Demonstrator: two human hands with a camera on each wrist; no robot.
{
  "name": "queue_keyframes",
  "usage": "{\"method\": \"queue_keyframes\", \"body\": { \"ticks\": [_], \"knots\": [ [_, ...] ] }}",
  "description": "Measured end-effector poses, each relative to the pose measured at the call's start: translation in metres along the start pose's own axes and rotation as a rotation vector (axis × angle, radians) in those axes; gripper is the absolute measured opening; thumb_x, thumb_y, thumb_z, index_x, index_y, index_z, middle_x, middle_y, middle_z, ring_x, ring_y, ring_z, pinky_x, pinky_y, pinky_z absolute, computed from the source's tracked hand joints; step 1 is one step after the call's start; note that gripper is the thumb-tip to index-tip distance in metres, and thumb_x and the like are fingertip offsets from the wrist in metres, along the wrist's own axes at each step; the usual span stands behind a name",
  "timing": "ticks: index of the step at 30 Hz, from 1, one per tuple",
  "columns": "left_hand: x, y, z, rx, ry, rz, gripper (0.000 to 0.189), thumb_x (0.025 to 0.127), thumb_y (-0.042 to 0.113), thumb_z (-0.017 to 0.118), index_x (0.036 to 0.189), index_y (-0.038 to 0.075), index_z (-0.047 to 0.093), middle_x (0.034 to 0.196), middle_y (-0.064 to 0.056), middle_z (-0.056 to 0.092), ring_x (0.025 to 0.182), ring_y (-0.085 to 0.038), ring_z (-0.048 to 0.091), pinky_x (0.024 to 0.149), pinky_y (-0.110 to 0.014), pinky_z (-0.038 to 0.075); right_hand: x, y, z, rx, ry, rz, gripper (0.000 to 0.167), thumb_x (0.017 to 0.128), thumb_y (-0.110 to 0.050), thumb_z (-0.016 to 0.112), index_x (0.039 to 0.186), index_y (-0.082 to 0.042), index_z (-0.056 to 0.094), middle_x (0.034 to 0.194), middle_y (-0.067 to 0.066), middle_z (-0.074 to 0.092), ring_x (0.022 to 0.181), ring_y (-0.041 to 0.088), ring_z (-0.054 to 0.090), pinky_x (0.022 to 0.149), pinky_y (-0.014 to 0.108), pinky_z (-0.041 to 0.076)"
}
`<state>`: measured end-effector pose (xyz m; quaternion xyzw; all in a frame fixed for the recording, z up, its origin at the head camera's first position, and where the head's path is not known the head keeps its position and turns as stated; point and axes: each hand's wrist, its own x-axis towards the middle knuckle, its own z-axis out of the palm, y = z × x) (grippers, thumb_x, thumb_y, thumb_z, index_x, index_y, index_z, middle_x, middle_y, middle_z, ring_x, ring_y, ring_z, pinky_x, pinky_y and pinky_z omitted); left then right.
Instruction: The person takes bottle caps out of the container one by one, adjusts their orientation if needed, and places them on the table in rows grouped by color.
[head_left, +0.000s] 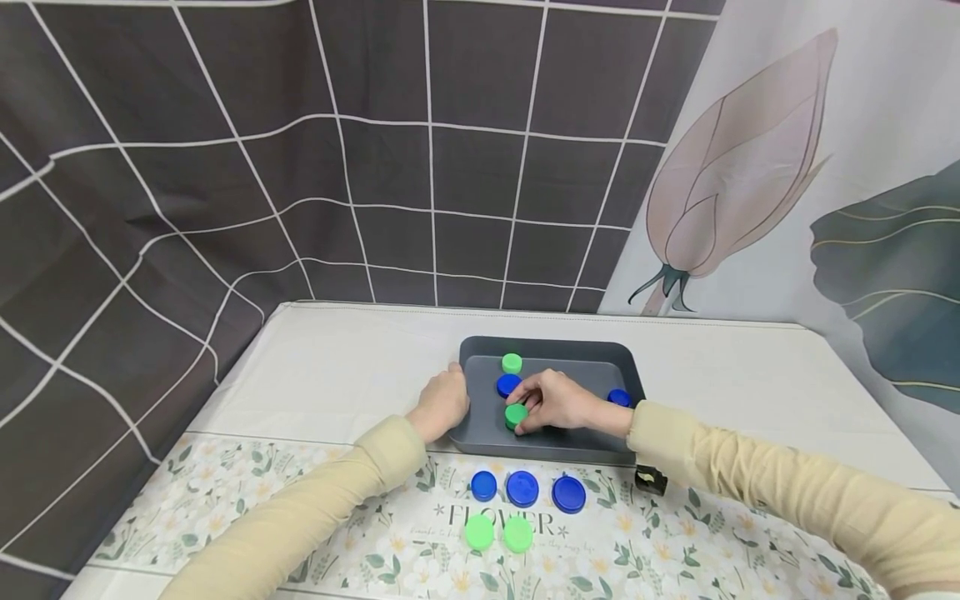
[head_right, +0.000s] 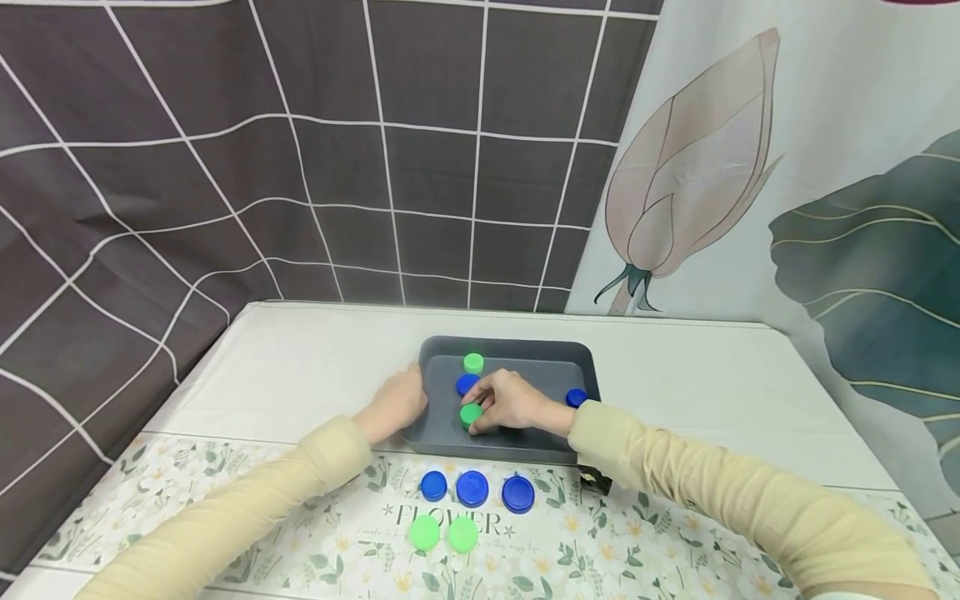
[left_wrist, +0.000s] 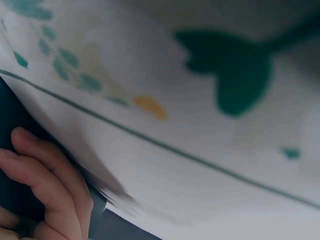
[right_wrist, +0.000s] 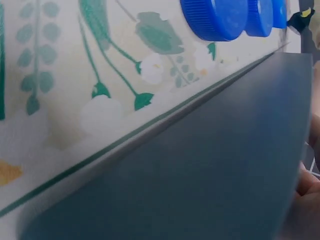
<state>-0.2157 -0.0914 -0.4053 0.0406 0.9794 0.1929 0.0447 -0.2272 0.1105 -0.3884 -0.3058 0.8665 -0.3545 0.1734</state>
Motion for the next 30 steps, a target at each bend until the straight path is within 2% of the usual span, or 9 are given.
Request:
{"method": "queue_keyframes", "body": {
  "ticks": [17, 30],
  "knots": [
    [0.001, 0.000, 0.001, -0.004, 0.004, 0.010, 0.023, 0.090, -0.002, 0.050, 0.111, -0.012, 0.049, 0.073, -0.019, 0.062, 0.054, -0.021, 0.060, 0.044, -0.023, 0.050, -0.019, -0.016, -0.013, 0.017, 0.040, 0.006, 0.035, 0.073, -0.011, 0.082, 0.104, -0.002, 0.070, 0.089, 0.005, 0.071, 0.077, 0.008, 0.064, 0.069, 0.017, 0.055],
    [0.000, 0.000, 0.000, -0.005, 0.005, 0.013, 0.023, 0.090, -0.002, 0.050, 0.111, -0.012, 0.048, 0.072, -0.019, 0.061, 0.054, -0.021, 0.060, 0.045, -0.023, 0.051, -0.039, -0.024, -0.017, 0.008, 0.060, -0.037, 0.034, 0.073, -0.012, 0.082, 0.104, -0.004, 0.070, 0.089, 0.003, 0.070, 0.075, 0.006, 0.065, 0.069, 0.017, 0.056]
  ]
}}
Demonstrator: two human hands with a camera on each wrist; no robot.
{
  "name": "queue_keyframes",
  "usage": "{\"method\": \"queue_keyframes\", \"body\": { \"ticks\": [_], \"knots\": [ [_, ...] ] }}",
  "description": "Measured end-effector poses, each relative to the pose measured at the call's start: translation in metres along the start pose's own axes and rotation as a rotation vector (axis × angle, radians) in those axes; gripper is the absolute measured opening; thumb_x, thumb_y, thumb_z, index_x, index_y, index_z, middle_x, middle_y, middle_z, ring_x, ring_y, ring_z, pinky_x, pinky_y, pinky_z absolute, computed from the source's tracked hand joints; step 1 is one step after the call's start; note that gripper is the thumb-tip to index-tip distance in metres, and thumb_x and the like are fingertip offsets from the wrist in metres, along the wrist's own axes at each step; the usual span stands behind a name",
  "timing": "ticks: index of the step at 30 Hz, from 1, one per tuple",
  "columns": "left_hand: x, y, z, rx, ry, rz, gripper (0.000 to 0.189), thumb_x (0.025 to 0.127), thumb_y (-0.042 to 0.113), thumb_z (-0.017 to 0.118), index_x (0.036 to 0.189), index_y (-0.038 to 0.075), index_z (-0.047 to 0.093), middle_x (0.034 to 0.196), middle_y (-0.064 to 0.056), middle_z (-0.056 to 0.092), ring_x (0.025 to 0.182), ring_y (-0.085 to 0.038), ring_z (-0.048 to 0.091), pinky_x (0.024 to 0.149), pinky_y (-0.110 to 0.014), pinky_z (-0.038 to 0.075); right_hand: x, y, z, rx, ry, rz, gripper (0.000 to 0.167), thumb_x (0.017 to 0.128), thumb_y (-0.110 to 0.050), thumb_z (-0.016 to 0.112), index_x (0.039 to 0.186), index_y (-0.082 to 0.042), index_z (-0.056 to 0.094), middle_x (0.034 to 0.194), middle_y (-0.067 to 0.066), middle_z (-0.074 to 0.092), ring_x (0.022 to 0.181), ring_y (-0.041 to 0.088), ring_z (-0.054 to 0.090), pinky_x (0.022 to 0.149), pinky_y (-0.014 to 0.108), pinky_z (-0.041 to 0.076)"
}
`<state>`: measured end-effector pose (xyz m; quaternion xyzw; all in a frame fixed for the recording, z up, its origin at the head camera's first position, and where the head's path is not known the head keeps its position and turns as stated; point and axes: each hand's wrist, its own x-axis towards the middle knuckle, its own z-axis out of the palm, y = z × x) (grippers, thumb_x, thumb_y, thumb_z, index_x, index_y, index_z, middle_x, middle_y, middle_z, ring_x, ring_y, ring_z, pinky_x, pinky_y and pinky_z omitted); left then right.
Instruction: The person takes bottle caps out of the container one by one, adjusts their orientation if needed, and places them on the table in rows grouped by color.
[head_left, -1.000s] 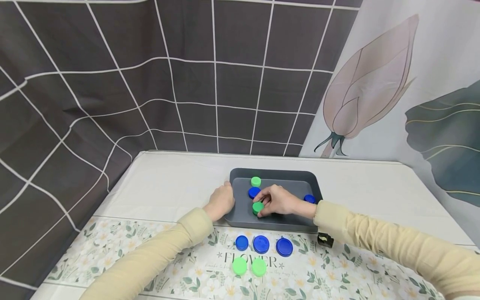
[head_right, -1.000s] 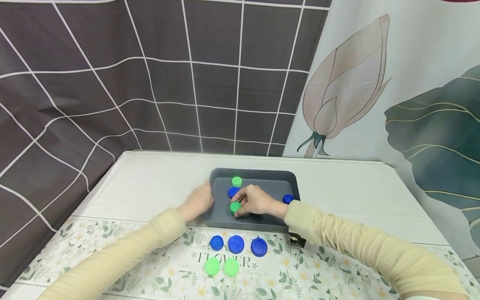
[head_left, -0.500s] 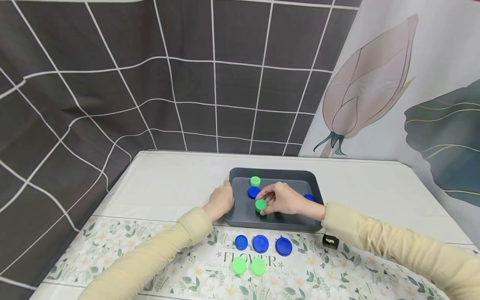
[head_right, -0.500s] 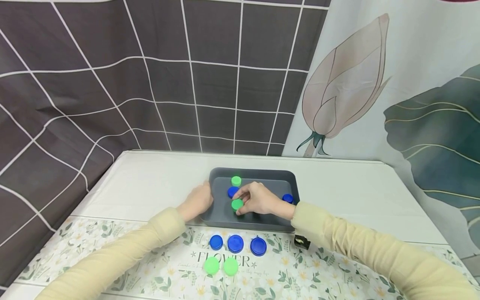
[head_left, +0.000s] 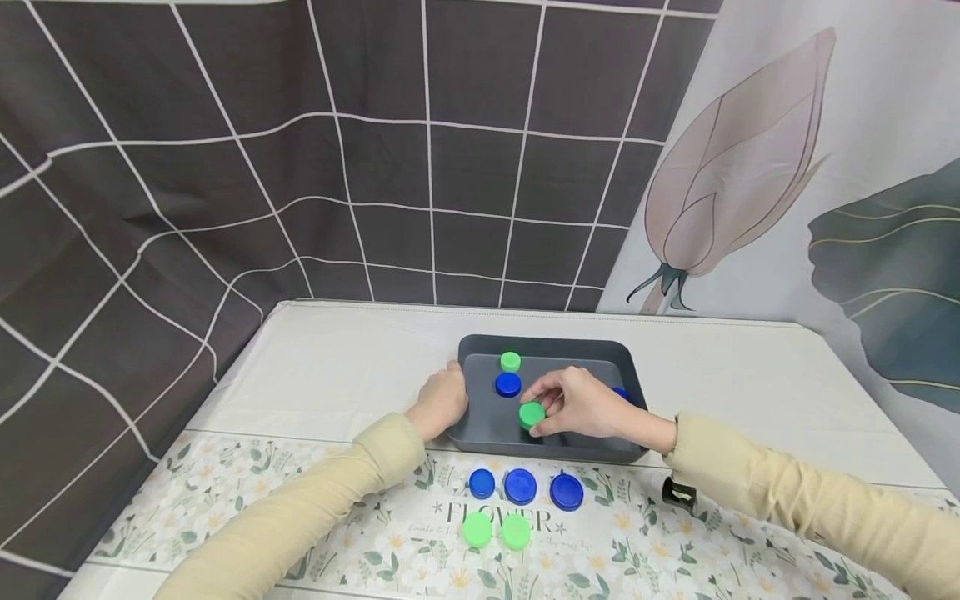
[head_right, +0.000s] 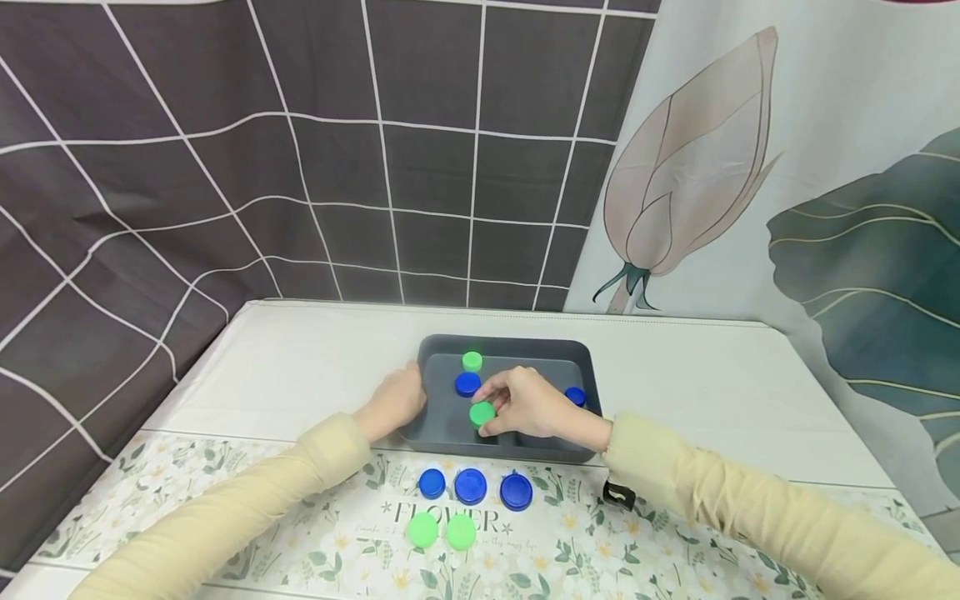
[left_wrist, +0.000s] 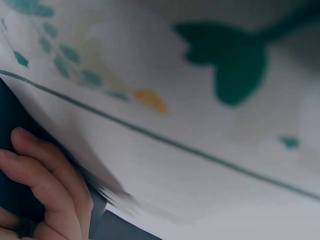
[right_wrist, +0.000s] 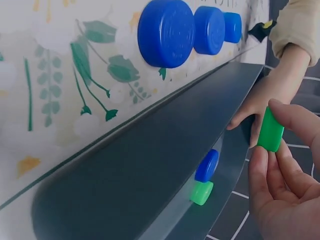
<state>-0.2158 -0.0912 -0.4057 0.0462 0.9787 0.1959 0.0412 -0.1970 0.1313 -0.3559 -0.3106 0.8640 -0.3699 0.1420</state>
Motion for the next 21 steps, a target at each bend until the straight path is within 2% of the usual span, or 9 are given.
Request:
{"method": "queue_keyframes", "body": {
  "ticks": [8, 15, 21],
  "knots": [
    [0.001, 0.000, 0.001, 0.008, -0.007, -0.002, 0.030, 0.091, -0.002, 0.049, 0.118, -0.015, 0.047, 0.073, -0.019, 0.062, 0.054, -0.021, 0.060, 0.045, -0.023, 0.050, -0.015, -0.004, -0.007, 0.008, 0.014, -0.017, 0.036, 0.073, -0.013, 0.082, 0.104, -0.002, 0.069, 0.090, 0.004, 0.070, 0.076, 0.006, 0.065, 0.069, 0.015, 0.056],
    [0.002, 0.000, 0.001, 0.033, -0.008, -0.002, 0.022, 0.091, -0.001, 0.049, 0.110, -0.011, 0.049, 0.071, -0.018, 0.061, 0.053, -0.020, 0.060, 0.045, -0.023, 0.050, -0.024, -0.009, -0.012, -0.022, 0.046, -0.053, 0.036, 0.074, -0.014, 0.082, 0.105, -0.001, 0.069, 0.093, 0.004, 0.070, 0.078, 0.005, 0.063, 0.071, 0.018, 0.057],
    [0.000, 0.001, 0.001, 0.029, -0.008, -0.010, 0.023, 0.092, 0.000, 0.049, 0.112, -0.011, 0.048, 0.074, -0.019, 0.062, 0.055, -0.020, 0.061, 0.046, -0.023, 0.051, -0.034, -0.014, -0.010, -0.044, 0.046, -0.051, 0.034, 0.074, -0.016, 0.082, 0.105, -0.006, 0.070, 0.094, 0.000, 0.070, 0.078, 0.002, 0.062, 0.072, 0.020, 0.057]
  ]
}}
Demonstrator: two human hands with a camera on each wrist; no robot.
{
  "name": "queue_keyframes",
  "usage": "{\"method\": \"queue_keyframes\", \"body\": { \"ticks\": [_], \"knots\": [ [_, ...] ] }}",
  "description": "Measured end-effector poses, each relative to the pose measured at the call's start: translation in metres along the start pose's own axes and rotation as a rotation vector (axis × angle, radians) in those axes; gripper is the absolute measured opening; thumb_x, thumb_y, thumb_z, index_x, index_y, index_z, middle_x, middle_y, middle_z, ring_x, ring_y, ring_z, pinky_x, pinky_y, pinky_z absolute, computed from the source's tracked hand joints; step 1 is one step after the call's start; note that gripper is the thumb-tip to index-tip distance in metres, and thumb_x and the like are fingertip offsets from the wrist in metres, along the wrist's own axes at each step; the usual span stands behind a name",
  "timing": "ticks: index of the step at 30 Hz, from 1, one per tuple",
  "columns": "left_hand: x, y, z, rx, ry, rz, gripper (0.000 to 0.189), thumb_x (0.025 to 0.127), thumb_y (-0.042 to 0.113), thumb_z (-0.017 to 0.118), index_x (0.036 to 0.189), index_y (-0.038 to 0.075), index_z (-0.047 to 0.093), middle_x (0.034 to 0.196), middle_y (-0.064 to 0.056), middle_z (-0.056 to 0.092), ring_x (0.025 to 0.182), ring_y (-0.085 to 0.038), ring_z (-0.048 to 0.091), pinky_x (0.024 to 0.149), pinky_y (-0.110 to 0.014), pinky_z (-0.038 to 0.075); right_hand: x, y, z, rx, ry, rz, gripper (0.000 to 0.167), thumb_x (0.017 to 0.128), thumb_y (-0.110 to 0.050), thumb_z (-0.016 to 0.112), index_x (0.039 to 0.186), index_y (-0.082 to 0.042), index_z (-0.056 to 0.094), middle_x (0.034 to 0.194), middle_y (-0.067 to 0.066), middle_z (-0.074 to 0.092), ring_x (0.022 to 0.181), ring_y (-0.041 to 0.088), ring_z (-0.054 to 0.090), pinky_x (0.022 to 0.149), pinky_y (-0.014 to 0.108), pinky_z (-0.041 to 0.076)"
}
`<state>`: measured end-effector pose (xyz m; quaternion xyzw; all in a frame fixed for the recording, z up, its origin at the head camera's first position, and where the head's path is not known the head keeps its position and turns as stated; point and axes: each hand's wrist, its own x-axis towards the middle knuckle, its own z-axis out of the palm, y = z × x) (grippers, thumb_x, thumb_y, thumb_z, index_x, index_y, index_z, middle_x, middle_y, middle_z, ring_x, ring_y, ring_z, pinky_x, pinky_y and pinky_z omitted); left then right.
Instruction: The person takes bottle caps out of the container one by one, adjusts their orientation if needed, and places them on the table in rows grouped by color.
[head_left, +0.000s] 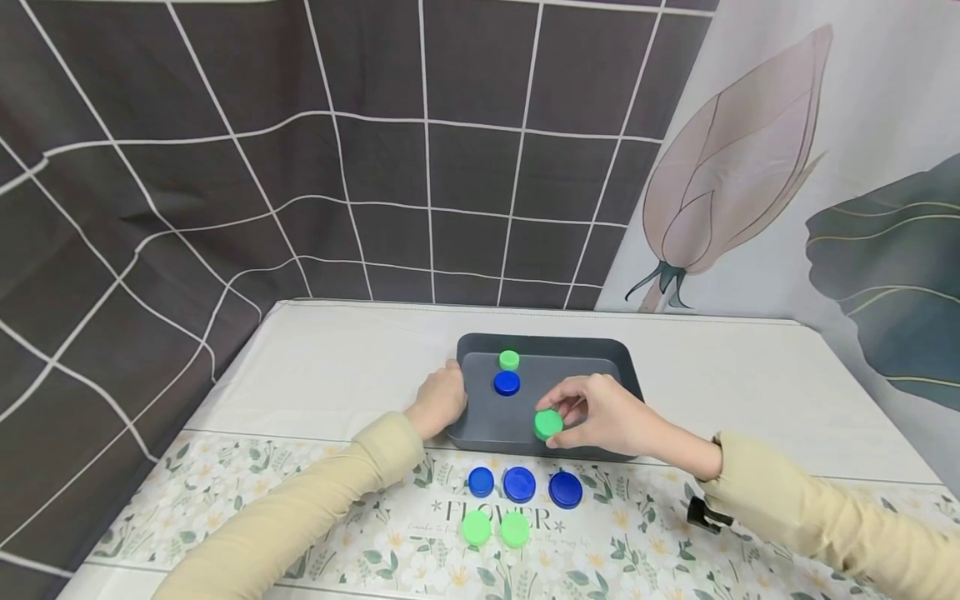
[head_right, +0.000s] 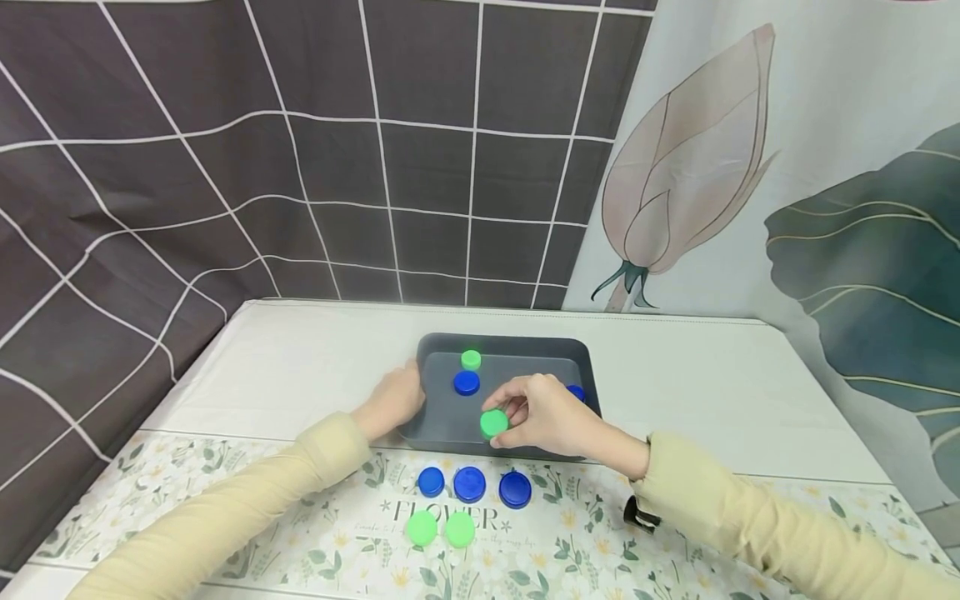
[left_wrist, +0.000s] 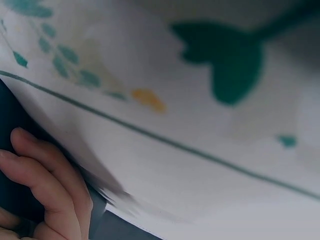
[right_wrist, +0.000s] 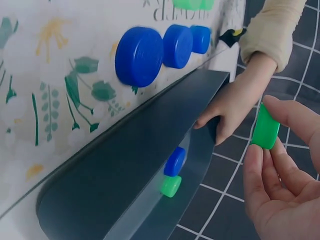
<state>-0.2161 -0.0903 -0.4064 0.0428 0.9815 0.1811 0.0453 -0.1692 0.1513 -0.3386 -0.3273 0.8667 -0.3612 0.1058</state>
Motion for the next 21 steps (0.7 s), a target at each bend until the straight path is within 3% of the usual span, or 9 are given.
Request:
{"method": "queue_keyframes", "body": {
  "ticks": [9, 16, 21],
  "knots": [
    [0.002, 0.001, 0.002, 0.000, -0.003, -0.005, 0.028, 0.092, 0.001, 0.049, 0.117, -0.013, 0.047, 0.077, -0.020, 0.063, 0.056, -0.021, 0.061, 0.047, -0.024, 0.051, -0.022, -0.005, 0.005, -0.009, 0.001, -0.024, 0.032, 0.075, -0.017, 0.082, 0.103, -0.008, 0.070, 0.093, -0.002, 0.069, 0.079, 0.001, 0.062, 0.072, 0.020, 0.057],
    [0.003, -0.001, 0.002, 0.000, -0.013, -0.017, 0.035, 0.092, 0.001, 0.050, 0.123, -0.014, 0.044, 0.077, -0.019, 0.063, 0.057, -0.020, 0.060, 0.047, -0.023, 0.050, -0.034, -0.007, 0.016, 0.028, -0.042, 0.024, 0.034, 0.075, -0.020, 0.081, 0.105, -0.009, 0.070, 0.096, -0.004, 0.068, 0.079, 0.000, 0.061, 0.073, 0.023, 0.057],
    [0.002, -0.002, 0.002, 0.000, -0.004, -0.012, 0.037, 0.092, 0.001, 0.050, 0.124, -0.015, 0.043, 0.079, -0.021, 0.063, 0.059, -0.021, 0.061, 0.049, -0.024, 0.052, -0.039, -0.004, 0.026, -0.005, -0.059, 0.047, 0.033, 0.073, -0.019, 0.083, 0.103, -0.012, 0.071, 0.096, -0.007, 0.069, 0.078, -0.002, 0.058, 0.072, 0.022, 0.056]
  ]
}}
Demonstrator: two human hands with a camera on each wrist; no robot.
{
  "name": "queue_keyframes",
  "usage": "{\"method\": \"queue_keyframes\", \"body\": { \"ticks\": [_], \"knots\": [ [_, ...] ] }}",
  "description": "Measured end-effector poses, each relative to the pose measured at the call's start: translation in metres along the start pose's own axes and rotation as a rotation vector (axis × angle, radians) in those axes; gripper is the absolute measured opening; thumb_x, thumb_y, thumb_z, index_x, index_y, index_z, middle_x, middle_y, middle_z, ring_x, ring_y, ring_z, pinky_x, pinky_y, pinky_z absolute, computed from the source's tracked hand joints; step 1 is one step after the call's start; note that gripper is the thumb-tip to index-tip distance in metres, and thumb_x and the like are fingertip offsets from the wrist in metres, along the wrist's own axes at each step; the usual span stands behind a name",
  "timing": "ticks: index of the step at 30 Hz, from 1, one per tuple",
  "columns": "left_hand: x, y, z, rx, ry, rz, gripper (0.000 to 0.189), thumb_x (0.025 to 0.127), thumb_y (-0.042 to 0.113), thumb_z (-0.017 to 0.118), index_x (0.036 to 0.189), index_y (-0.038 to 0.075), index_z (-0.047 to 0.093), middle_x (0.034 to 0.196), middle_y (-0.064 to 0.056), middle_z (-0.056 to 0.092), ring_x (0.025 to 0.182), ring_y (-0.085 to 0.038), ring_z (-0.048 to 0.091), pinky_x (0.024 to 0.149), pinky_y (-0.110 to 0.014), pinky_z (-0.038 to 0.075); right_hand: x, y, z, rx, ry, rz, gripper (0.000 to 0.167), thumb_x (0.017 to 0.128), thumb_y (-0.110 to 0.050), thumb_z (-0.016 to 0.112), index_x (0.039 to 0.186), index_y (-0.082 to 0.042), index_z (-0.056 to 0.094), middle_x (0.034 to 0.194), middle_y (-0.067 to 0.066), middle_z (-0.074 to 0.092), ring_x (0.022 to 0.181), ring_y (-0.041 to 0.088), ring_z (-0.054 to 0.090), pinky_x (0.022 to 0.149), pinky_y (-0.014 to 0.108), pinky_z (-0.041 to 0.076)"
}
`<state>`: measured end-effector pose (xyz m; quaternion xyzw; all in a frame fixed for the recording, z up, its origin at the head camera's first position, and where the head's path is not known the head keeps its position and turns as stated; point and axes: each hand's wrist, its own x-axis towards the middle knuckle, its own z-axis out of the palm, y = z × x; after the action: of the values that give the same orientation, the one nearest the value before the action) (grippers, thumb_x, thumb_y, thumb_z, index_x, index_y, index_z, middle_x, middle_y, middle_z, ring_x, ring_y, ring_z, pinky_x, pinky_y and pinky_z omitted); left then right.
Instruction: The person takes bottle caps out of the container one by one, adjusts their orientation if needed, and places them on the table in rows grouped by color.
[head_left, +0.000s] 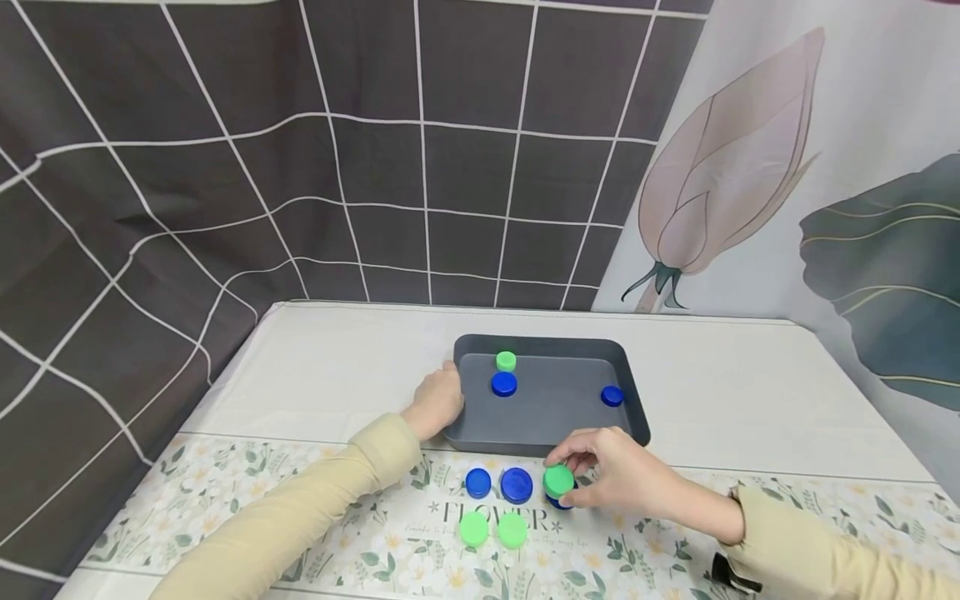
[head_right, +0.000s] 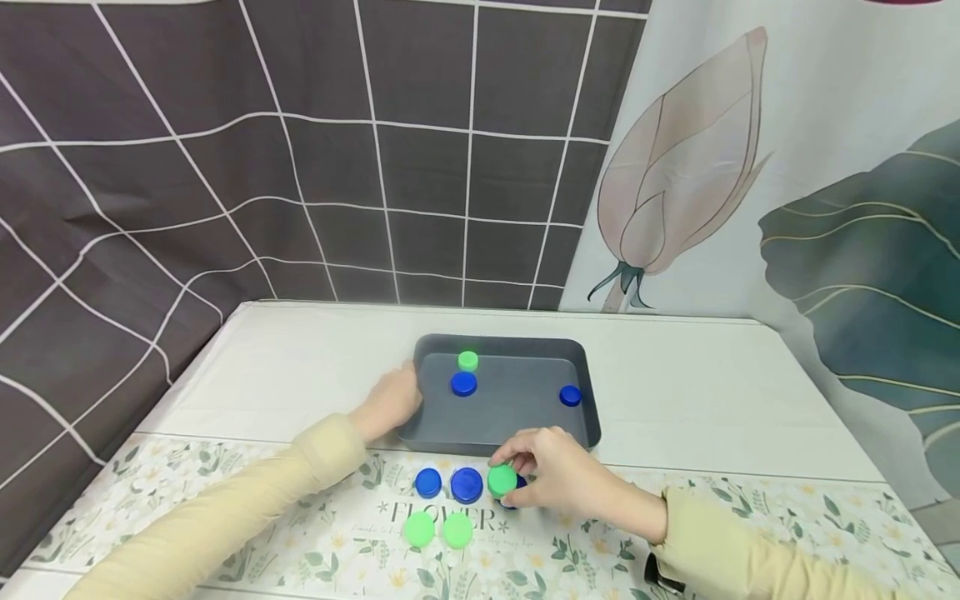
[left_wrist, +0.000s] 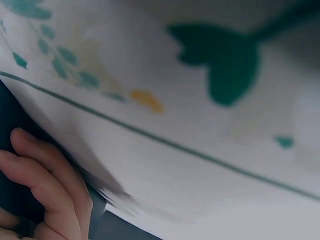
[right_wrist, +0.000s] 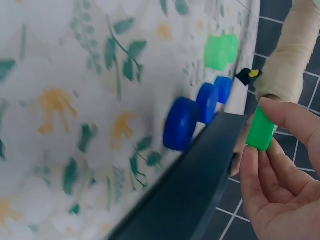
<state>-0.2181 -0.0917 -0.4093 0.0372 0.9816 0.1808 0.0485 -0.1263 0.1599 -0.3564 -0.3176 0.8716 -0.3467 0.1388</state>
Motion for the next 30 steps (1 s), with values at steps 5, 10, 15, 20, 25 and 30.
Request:
{"method": "queue_keyframes", "body": {
  "ticks": [5, 10, 15, 20, 25, 30],
  "knots": [
    [0.001, -0.001, 0.001, 0.001, 0.002, -0.003, 0.035, 0.092, 0.001, 0.049, 0.123, -0.015, 0.044, 0.079, -0.021, 0.063, 0.058, -0.021, 0.061, 0.048, -0.024, 0.051, -0.004, 0.003, 0.009, -0.006, -0.023, 0.006, 0.031, 0.073, -0.016, 0.083, 0.101, -0.016, 0.071, 0.095, -0.009, 0.068, 0.078, -0.003, 0.057, 0.071, 0.021, 0.055],
    [0.001, 0.001, 0.000, -0.018, -0.011, -0.015, 0.033, 0.093, 0.000, 0.048, 0.122, -0.015, 0.044, 0.079, -0.022, 0.063, 0.058, -0.022, 0.062, 0.049, -0.024, 0.052, -0.006, 0.006, 0.017, 0.004, -0.046, -0.008, 0.031, 0.072, -0.015, 0.083, 0.101, -0.014, 0.072, 0.094, -0.009, 0.069, 0.077, -0.004, 0.057, 0.069, 0.019, 0.055],
    [0.000, 0.002, -0.001, -0.008, -0.006, -0.010, 0.035, 0.092, 0.000, 0.047, 0.123, -0.016, 0.043, 0.078, -0.021, 0.063, 0.057, -0.021, 0.061, 0.047, -0.023, 0.051, -0.010, 0.008, 0.025, -0.016, -0.066, -0.014, 0.031, 0.071, -0.015, 0.084, 0.100, -0.016, 0.073, 0.093, -0.012, 0.069, 0.078, -0.006, 0.056, 0.068, 0.018, 0.053],
    [0.000, 0.001, -0.001, -0.005, -0.016, -0.002, 0.036, 0.093, 0.001, 0.047, 0.125, -0.016, 0.043, 0.080, -0.021, 0.064, 0.059, -0.022, 0.062, 0.048, -0.024, 0.052, -0.014, 0.009, 0.032, -0.087, -0.080, -0.039, 0.031, 0.069, -0.015, 0.085, 0.098, -0.017, 0.073, 0.092, -0.014, 0.067, 0.076, -0.007, 0.052, 0.065, 0.016, 0.050],
    [-0.001, 0.001, -0.001, -0.011, -0.014, -0.001, 0.038, 0.093, 0.001, 0.047, 0.127, -0.017, 0.041, 0.079, -0.021, 0.064, 0.059, -0.021, 0.062, 0.048, -0.024, 0.052, -0.017, 0.009, 0.036, -0.131, -0.088, -0.047, 0.031, 0.069, -0.015, 0.085, 0.097, -0.016, 0.073, 0.086, -0.016, 0.064, 0.071, -0.006, 0.048, 0.061, 0.014, 0.046],
    [-0.001, 0.001, -0.002, -0.007, -0.007, -0.004, 0.036, 0.093, 0.001, 0.047, 0.124, -0.016, 0.043, 0.078, -0.021, 0.063, 0.059, -0.021, 0.061, 0.048, -0.025, 0.051, -0.018, 0.009, 0.037, -0.153, -0.096, -0.054, 0.031, 0.068, -0.016, 0.085, 0.097, -0.015, 0.074, 0.085, -0.016, 0.065, 0.069, -0.007, 0.047, 0.059, 0.014, 0.046]
  ]
}}
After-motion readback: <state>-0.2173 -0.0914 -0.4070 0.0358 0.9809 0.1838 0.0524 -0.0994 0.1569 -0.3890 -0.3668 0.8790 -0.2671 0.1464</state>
